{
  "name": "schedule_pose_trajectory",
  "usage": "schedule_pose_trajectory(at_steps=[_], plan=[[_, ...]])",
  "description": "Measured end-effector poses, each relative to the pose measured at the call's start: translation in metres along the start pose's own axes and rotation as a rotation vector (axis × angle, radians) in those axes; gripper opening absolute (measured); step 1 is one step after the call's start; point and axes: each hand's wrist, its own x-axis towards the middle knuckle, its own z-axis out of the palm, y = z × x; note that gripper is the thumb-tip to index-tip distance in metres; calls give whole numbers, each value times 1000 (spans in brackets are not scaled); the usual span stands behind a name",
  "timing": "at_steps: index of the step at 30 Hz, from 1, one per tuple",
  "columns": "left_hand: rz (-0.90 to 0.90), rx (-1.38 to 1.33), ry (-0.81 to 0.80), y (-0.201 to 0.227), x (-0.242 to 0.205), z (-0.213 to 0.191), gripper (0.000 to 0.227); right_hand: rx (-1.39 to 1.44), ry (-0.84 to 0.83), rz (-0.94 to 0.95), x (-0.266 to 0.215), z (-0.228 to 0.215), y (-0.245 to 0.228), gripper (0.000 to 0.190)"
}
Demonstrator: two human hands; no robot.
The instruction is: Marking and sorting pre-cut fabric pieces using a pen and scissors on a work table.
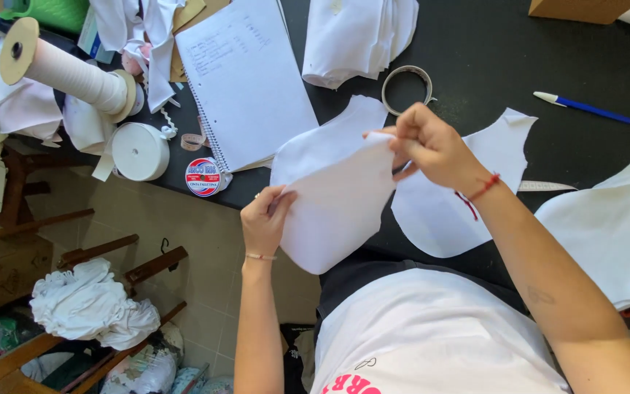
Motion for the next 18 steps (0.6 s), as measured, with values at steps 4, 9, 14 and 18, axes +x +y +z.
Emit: schedule_pose_trajectory(at_steps=[4, 9, 14, 18], plan=[[-42, 211, 82, -13, 36, 32, 18, -306, 196, 91, 37, -14, 25, 10], [332, 166, 119, 41, 74, 84, 18, -789, 714, -233, -4, -104, 56, 18], [312, 472, 2, 50, 99, 180, 19, -1111, 820, 109, -74, -237, 134, 42], [165, 782, -144, 45, 111, 232, 34, -1114, 685, 292, -84, -249, 144, 13]])
